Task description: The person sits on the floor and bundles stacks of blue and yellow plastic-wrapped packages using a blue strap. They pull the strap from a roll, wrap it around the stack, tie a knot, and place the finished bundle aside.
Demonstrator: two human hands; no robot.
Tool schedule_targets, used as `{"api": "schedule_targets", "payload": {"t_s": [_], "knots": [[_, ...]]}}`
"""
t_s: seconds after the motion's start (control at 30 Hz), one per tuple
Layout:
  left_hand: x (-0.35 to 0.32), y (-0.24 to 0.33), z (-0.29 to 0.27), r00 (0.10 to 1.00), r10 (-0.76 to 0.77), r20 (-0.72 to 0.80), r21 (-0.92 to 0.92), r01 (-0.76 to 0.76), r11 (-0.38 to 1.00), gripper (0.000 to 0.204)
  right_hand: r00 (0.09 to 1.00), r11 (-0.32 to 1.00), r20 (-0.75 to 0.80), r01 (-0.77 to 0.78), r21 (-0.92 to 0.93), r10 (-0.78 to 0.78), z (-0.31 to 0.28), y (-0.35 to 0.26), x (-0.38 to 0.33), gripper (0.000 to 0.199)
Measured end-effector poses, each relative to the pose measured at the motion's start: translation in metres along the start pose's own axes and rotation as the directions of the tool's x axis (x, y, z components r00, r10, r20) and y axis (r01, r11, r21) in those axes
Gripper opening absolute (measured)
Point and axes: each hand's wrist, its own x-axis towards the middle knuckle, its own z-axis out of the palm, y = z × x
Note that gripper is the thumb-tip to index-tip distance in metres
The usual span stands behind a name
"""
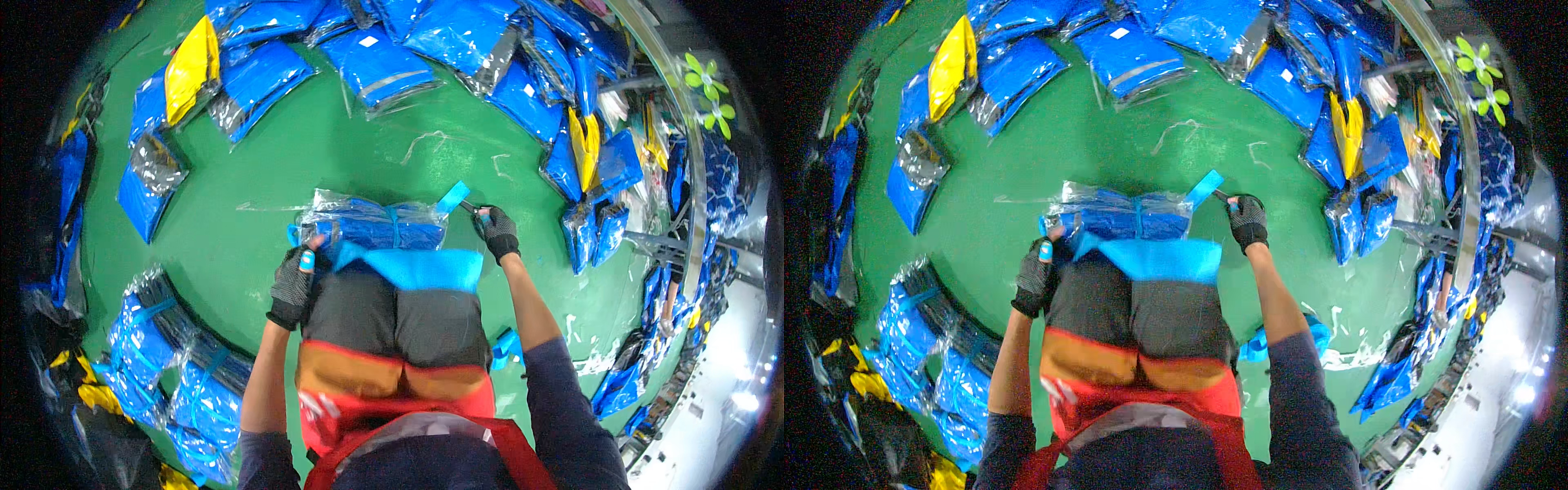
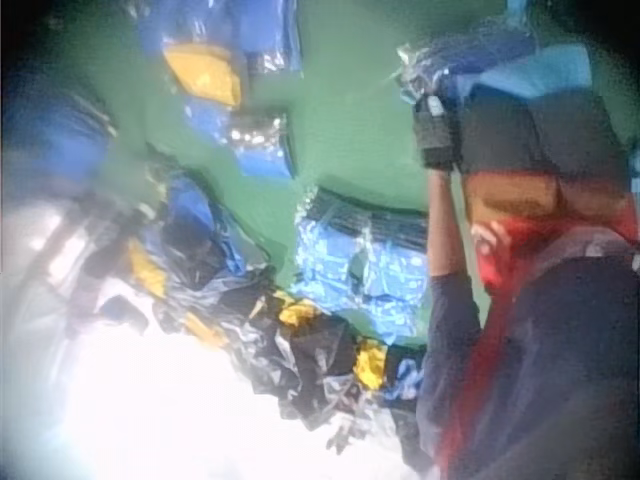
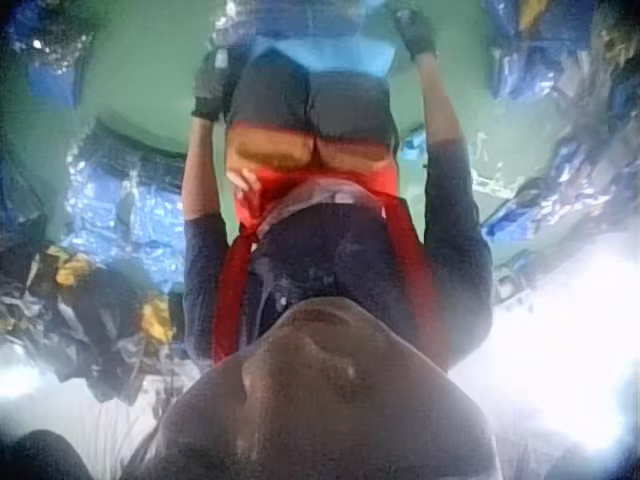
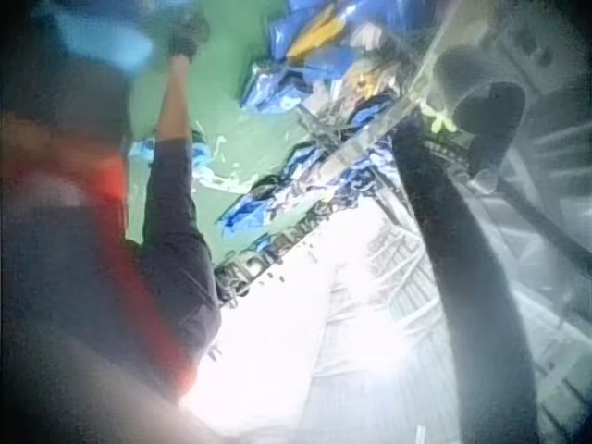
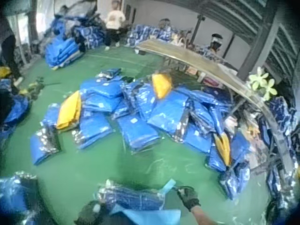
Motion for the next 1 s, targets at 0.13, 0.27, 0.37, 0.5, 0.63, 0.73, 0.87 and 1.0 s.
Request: {"api": "schedule_targets", "payload": {"t_s": [0.13, 0.27, 0.37, 0.5, 0.63, 0.73, 0.87, 1.0], "knots": [[-0.024, 0.002, 0.011, 0.956, 0.219, 0.196, 0.468, -0.288, 0.835, 0.048, 0.993, 0.957, 0.089, -0.051, -0.286, 0.079, 0.076, 0.079, 0.005, 0.039], [-0.078, -0.023, -0.002, 0.899, 0.365, 0.241, 0.395, -0.435, 0.809, 0.036, 1.000, 0.962, 0.002, -0.027, -0.270, 0.029, 0.095, 0.109, 0.008, 0.054], [-0.105, -0.035, -0.020, 0.925, -0.220, 0.311, 0.607, -0.015, 0.794, 0.038, 0.982, 0.951, -0.187, -0.060, -0.302, 0.002, 0.083, 0.105, 0.010, 0.058], [-0.097, -0.031, -0.050, 0.850, -0.364, 0.380, 0.716, -0.020, 0.698, 0.044, 0.993, 0.958, 0.069, -0.069, -0.279, 0.092, 0.072, 0.094, 0.015, 0.057], [-0.062, -0.034, -0.059, 0.954, -0.219, -0.207, 0.415, 0.288, 0.863, 0.028, 0.934, 0.951, 0.263, -0.176, -0.254, 0.243, 0.082, 0.099, 0.014, 0.058], [-0.029, -0.057, -0.043, 0.924, 0.331, -0.192, 0.729, -0.092, 0.678, 0.048, 0.925, 0.941, 0.236, -0.325, 0.092, 0.297, 0.084, 0.098, -0.004, 0.048], [-0.007, -0.107, -0.009, 0.987, 0.131, 0.096, 0.171, -0.146, 0.975, 0.048, 0.961, 0.323, 0.276, -0.270, 0.907, 0.031, 0.063, 0.052, -0.060, 0.058], [-0.040, -0.138, -0.014, 0.878, -0.354, 0.323, 0.252, 0.281, 0.926, 0.038, 0.844, 0.219, 0.267, -0.182, 0.959, -0.466, 0.042, -0.053, -0.131, 0.078]]}}
